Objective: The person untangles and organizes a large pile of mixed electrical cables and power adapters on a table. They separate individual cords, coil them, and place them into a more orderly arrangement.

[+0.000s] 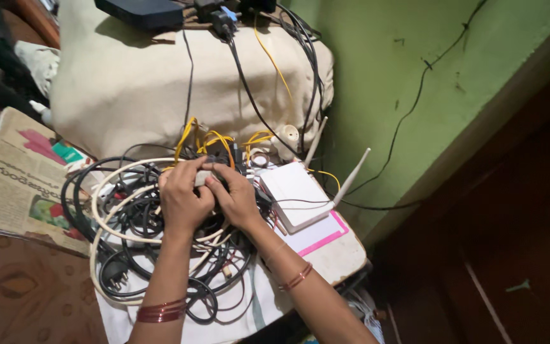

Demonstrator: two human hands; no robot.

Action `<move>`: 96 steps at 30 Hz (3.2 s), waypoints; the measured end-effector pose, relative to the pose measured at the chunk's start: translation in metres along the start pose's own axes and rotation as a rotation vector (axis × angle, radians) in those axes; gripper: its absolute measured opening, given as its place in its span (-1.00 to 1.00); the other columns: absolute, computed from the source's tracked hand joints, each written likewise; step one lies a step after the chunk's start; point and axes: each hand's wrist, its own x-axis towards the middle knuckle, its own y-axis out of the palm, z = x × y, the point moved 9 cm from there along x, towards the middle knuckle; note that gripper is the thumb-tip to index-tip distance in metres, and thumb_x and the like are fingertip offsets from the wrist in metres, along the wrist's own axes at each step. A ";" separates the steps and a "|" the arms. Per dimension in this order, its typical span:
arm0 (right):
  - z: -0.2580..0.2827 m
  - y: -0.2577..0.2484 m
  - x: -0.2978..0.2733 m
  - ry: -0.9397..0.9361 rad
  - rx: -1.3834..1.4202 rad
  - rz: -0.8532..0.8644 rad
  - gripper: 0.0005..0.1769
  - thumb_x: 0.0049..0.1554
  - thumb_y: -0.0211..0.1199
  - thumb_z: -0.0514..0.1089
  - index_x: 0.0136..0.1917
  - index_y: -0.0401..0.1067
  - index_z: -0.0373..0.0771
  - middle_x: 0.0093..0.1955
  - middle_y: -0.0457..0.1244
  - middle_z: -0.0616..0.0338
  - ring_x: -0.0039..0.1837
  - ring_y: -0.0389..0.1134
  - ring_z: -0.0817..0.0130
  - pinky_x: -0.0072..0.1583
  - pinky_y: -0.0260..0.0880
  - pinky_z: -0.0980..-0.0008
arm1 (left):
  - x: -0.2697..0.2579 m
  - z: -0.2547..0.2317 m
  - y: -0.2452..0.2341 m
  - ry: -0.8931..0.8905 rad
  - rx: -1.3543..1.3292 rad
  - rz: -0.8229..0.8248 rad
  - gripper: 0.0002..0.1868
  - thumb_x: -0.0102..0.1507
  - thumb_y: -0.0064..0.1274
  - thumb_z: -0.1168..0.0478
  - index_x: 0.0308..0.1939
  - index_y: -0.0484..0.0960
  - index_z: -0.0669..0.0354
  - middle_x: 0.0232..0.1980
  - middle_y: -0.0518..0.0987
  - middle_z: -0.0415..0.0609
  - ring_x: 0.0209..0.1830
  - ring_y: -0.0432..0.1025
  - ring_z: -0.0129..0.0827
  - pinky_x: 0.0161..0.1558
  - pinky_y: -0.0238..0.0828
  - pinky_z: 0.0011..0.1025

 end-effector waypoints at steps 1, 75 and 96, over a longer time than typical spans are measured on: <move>-0.003 0.000 0.000 0.013 0.016 0.015 -0.69 0.27 0.16 -0.13 0.24 0.45 -0.27 0.15 0.40 -0.01 0.19 0.46 0.19 0.21 0.41 0.33 | 0.001 -0.002 0.000 0.003 -0.002 0.001 -0.51 0.05 0.00 0.32 0.09 0.64 0.15 -0.01 0.62 0.02 0.04 0.49 -0.09 0.22 0.28 -0.15; -0.168 -0.059 0.029 0.368 -0.866 0.365 -0.29 0.15 0.25 0.01 0.52 0.11 0.20 0.23 0.26 -0.02 0.28 0.29 -0.04 0.22 0.14 -0.25 | -0.015 0.009 -0.008 -0.076 0.271 -0.118 -0.39 0.13 0.04 0.25 0.30 0.51 0.29 0.27 0.49 0.19 0.38 0.30 -0.03 0.39 0.07 -0.04; -0.040 -0.044 -0.031 0.107 -0.905 0.387 -0.64 0.08 0.24 0.02 0.00 0.48 -0.30 -0.08 0.39 -0.10 0.05 0.38 -0.07 0.06 0.31 -0.02 | -0.010 0.012 -0.019 -0.122 0.193 -0.165 -0.27 0.04 -0.07 0.33 0.36 0.47 0.31 0.26 0.49 0.14 0.31 0.34 -0.06 0.32 0.09 -0.06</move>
